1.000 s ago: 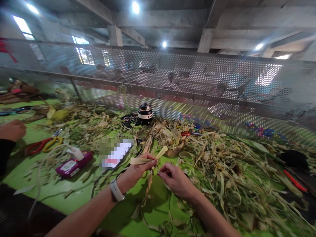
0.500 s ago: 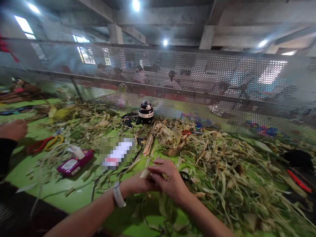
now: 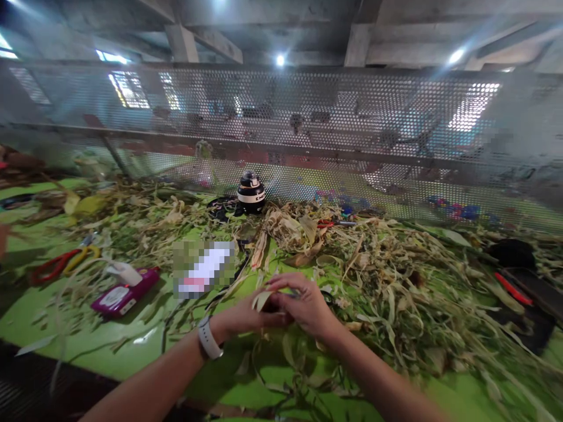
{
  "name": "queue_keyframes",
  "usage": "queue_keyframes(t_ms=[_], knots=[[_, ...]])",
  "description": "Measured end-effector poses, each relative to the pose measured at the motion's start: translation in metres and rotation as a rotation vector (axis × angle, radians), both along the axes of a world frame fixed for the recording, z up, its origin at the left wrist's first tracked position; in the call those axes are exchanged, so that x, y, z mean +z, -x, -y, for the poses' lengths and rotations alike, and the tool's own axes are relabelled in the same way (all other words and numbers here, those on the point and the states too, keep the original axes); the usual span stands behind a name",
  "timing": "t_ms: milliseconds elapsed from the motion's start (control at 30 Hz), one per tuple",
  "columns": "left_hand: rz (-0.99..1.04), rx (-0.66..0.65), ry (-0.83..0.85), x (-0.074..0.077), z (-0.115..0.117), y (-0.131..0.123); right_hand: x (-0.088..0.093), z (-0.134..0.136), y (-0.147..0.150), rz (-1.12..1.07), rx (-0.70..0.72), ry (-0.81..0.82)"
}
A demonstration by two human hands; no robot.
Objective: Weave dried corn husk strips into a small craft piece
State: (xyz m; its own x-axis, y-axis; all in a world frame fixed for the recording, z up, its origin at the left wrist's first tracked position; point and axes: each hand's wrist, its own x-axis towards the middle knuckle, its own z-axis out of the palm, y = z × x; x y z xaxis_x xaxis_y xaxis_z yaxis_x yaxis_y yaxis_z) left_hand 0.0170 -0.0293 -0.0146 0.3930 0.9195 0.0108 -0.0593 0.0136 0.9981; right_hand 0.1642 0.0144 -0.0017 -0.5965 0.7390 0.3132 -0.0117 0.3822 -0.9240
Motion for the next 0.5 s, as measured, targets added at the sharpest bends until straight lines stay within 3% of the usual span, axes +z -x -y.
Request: queue_keyframes(t_ms=[133, 300, 500], knots=[[-0.004, 0.003, 0.084, -0.0007, -0.0008, 0.0007, 0.0024, -0.0039, -0.0023, -0.007, -0.120, 0.169], [-0.123, -0.011, 0.114, -0.0041, -0.0005, 0.0016, 0.0022, -0.0043, 0.0013, 0.012, -0.212, 0.088], [-0.149, -0.088, 0.147, -0.0017, 0.0022, 0.0007, -0.0049, -0.0030, 0.0068, 0.020, -0.285, 0.129]])
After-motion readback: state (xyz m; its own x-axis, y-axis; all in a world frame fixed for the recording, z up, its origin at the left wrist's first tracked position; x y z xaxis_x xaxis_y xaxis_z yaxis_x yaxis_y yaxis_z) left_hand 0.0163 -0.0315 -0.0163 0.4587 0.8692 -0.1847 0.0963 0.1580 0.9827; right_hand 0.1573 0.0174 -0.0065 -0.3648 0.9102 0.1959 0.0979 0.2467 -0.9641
